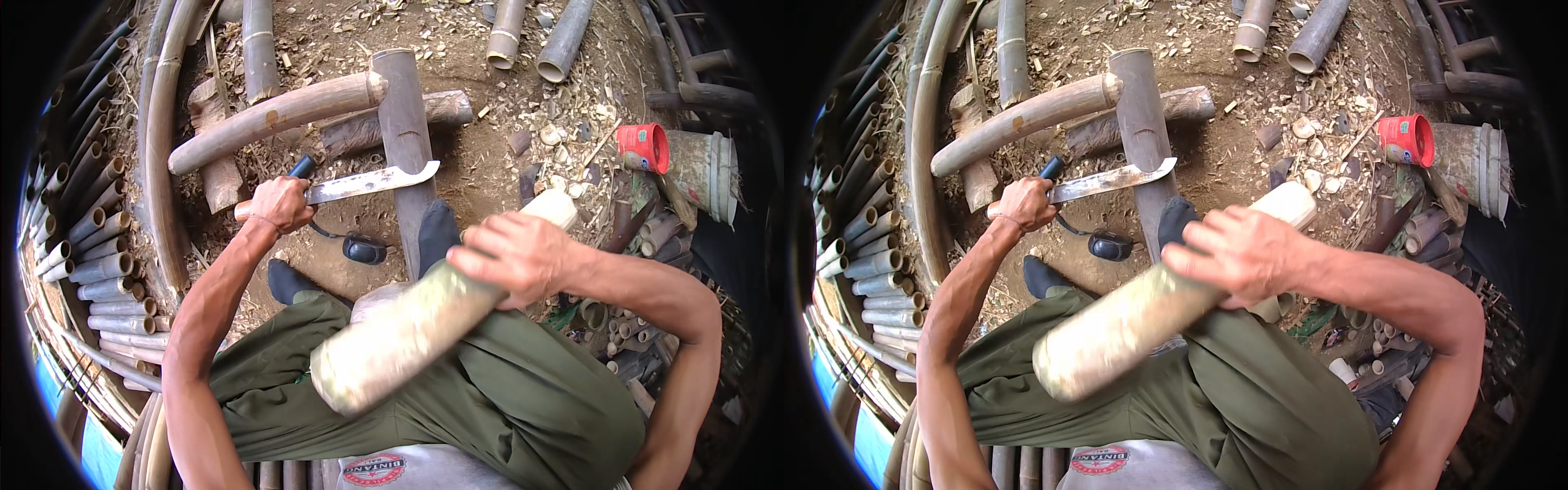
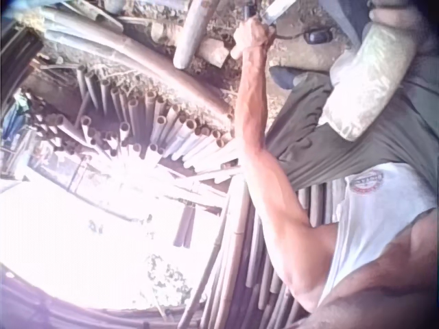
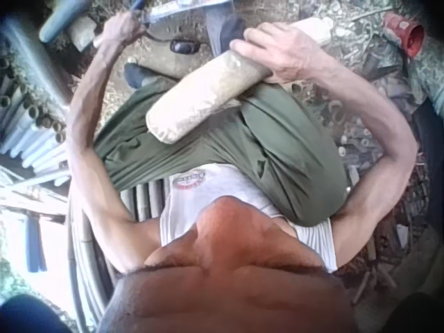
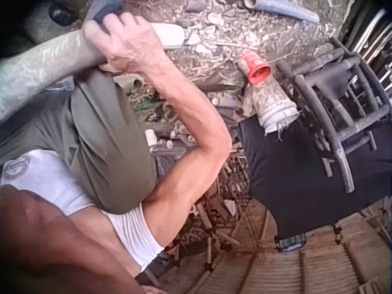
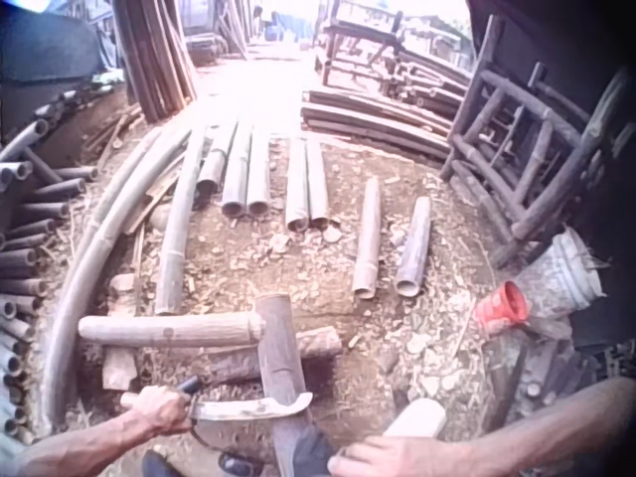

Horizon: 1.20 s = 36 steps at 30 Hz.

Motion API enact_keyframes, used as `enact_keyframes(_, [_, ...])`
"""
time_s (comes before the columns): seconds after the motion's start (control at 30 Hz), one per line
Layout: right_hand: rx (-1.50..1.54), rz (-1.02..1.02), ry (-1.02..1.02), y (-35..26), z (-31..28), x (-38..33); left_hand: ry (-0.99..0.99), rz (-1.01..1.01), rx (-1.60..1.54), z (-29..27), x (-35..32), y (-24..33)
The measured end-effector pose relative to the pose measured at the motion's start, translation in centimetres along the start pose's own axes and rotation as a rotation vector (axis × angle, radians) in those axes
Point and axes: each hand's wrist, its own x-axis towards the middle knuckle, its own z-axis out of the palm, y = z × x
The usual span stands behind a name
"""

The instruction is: The person measures and cuts bamboo poles, then uses a knife to carve and shape a hole in a larger bamboo section by hand.

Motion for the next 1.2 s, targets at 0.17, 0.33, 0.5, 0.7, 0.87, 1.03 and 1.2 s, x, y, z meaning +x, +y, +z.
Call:
enact_keyframes(0.17, [-0.184, -0.005, 0.063, 3.9, 1.3, -2.7, 0.060, 0.071, -0.011, 0.0, 0.1, 0.1])
enact_keyframes(0.33, [-0.052, 0.149, -0.017, 2.4, 0.3, -2.2, 0.052, 0.089, -0.015, 0.4, 0.3, -0.5])
enact_keyframes(0.5, [-0.157, 0.027, -0.002, 6.8, 2.0, -2.1, 0.073, 0.054, -0.029, 0.7, 0.6, -0.5])
enact_keyframes(0.7, [-0.064, 0.415, -0.025, 1.3, 0.2, -4.2, 0.651, 0.102, -0.029, 4.4, -1.7, 0.6])
enact_keyframes(0.87, [0.103, 0.408, 0.087, -3.5, 2.0, -4.9, 0.496, 0.140, -0.181, 6.0, -6.1, 3.1])
enact_keyframes(1.03, [0.255, 0.654, 0.194, -3.9, 1.8, -7.6, 0.571, 0.118, -0.134, 3.6, -4.3, 0.9])
enact_keyframes(1.2, [0.465, 1.035, 0.294, -3.5, 1.9, -10.5, 0.429, -0.110, -0.775, 0.4, 0.0, -2.7])
